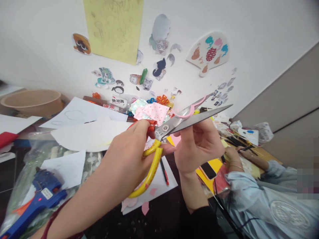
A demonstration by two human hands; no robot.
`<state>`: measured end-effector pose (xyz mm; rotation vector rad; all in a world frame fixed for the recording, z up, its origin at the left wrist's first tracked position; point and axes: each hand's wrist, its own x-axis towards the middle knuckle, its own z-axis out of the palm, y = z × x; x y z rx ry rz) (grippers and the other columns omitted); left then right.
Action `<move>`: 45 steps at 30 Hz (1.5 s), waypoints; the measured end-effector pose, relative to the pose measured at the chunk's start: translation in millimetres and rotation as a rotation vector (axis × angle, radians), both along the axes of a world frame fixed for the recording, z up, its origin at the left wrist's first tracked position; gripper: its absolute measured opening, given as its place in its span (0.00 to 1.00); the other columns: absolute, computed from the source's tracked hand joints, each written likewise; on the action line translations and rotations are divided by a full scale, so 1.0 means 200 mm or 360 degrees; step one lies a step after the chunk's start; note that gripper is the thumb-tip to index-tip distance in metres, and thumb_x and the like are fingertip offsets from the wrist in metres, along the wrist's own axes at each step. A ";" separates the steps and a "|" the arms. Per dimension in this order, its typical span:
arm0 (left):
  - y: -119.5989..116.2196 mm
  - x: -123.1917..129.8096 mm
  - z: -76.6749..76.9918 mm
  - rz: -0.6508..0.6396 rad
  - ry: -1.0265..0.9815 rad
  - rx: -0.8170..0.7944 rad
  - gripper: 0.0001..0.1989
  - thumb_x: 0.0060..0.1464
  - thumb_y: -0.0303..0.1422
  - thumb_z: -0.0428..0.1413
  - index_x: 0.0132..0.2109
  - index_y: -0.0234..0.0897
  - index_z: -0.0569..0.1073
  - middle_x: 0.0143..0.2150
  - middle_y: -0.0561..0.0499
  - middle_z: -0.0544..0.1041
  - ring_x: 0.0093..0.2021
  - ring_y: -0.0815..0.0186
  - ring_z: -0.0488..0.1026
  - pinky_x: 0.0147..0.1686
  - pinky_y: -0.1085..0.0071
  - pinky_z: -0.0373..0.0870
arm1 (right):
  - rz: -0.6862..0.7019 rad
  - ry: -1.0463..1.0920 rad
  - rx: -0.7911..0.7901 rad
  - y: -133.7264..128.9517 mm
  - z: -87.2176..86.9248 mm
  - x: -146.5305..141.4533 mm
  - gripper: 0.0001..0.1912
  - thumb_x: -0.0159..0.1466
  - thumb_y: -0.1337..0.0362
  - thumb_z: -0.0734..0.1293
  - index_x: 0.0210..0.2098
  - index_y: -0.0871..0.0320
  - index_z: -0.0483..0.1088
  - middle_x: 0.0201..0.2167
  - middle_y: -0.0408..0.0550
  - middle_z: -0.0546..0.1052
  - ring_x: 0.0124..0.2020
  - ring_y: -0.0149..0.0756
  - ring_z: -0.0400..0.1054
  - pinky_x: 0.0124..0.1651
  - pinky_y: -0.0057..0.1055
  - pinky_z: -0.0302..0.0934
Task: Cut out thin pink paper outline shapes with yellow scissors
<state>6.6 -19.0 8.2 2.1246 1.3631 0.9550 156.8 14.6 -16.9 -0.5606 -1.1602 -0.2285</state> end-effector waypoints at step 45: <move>0.00 -0.02 0.00 0.0106 0.0074 0.0043 0.18 0.57 0.52 0.54 0.37 0.42 0.66 0.32 0.52 0.74 0.26 0.64 0.66 0.28 0.67 0.59 | 0.0321 -0.0244 -0.0068 0.02 0.07 0.07 0.06 0.64 0.70 0.68 0.36 0.53 0.76 0.29 0.39 0.77 0.31 0.29 0.73 0.35 0.29 0.70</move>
